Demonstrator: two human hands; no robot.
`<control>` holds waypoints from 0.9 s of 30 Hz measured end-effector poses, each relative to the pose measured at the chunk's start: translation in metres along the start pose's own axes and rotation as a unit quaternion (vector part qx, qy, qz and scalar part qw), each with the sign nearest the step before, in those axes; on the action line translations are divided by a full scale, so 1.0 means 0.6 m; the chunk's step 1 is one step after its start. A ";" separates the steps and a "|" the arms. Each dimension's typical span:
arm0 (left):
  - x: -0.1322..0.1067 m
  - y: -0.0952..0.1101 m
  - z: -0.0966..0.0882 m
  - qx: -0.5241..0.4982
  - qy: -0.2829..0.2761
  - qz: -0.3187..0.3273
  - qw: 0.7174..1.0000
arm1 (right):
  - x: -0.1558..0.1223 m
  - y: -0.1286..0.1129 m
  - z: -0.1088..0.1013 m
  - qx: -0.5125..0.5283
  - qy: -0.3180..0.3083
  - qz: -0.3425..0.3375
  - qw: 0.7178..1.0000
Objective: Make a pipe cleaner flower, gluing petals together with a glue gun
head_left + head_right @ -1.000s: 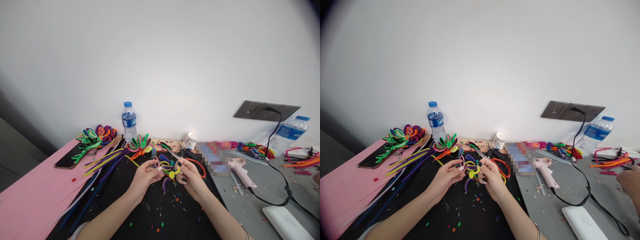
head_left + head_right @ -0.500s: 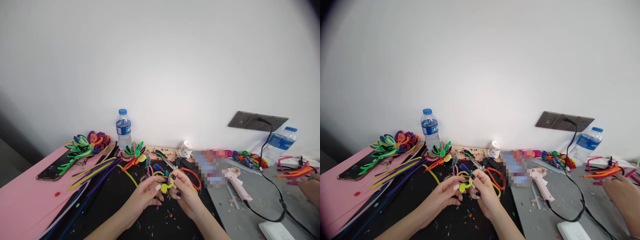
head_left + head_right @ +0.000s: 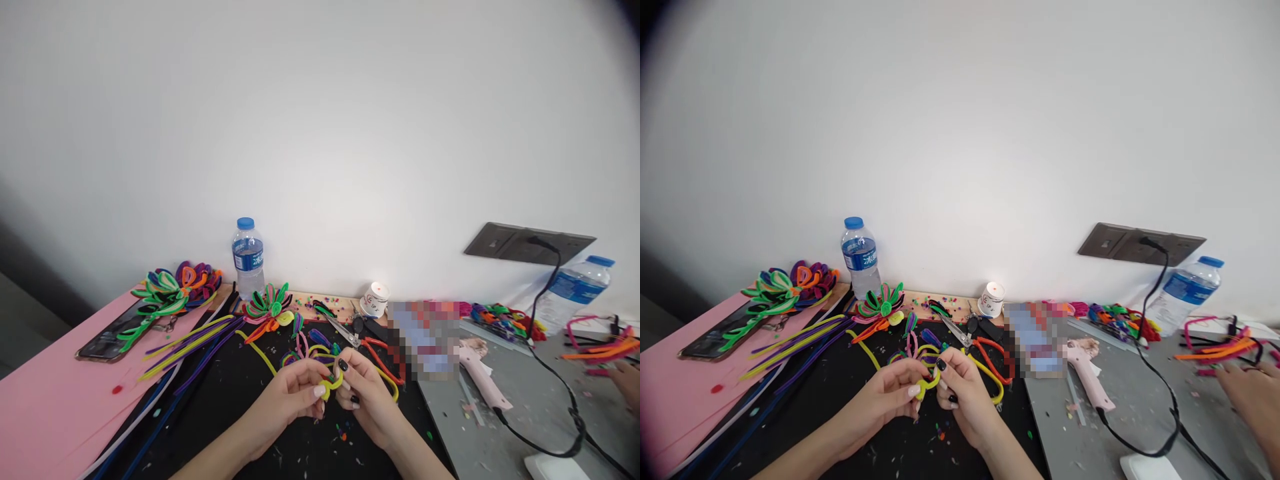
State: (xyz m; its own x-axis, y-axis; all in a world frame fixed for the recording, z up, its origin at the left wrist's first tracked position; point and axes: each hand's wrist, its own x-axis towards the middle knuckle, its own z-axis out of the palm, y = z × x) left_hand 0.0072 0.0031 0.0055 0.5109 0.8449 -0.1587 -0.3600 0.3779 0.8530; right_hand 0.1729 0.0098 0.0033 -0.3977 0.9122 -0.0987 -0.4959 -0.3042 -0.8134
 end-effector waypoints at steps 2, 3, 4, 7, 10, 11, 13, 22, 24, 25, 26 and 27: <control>0.000 0.001 -0.001 -0.005 -0.008 -0.007 1.000 | 0.001 0.001 -0.002 0.002 0.002 0.001 1.000; 0.000 0.002 -0.001 -0.006 -0.010 -0.009 1.000 | 0.001 0.001 -0.002 0.002 0.002 0.002 1.000; 0.000 0.003 0.000 -0.006 -0.013 -0.009 1.000 | 0.001 0.002 -0.003 0.002 0.004 0.003 1.000; -0.001 0.004 0.000 -0.001 -0.015 -0.008 1.000 | 0.002 0.003 -0.002 -0.003 0.007 0.002 1.000; -0.002 0.004 0.000 0.008 -0.015 -0.008 1.000 | 0.003 0.003 -0.001 -0.011 -0.002 0.003 1.000; -0.002 0.004 0.000 0.010 -0.015 -0.006 1.000 | 0.002 0.003 -0.001 -0.013 -0.006 0.004 1.000; -0.002 0.002 -0.001 0.011 -0.016 -0.001 1.000 | 0.002 0.002 0.000 -0.018 -0.010 0.003 1.000; -0.003 0.002 0.001 0.018 -0.006 -0.005 1.000 | 0.002 -0.002 -0.001 -0.067 -0.001 0.006 0.998; -0.003 0.002 0.001 0.017 0.006 -0.007 1.000 | 0.001 -0.001 0.001 -0.093 0.004 0.002 0.996; -0.003 0.002 0.000 0.016 0.011 -0.006 1.000 | 0.001 -0.001 0.003 -0.118 0.011 -0.003 0.993; -0.003 0.001 0.000 0.014 0.015 -0.005 1.000 | 0.001 -0.002 0.004 -0.167 0.025 -0.014 0.985; -0.003 0.001 -0.001 0.012 0.018 -0.004 1.000 | 0.001 -0.005 0.006 -0.233 0.048 -0.029 0.971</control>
State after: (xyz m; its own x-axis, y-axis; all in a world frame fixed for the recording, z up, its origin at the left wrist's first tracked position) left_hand 0.0057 0.0020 0.0060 0.4852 0.8551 -0.1827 -0.3363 0.3754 0.8637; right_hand 0.1714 0.0105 0.0075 -0.2950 0.9521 -0.0807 -0.1026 -0.1155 -0.9880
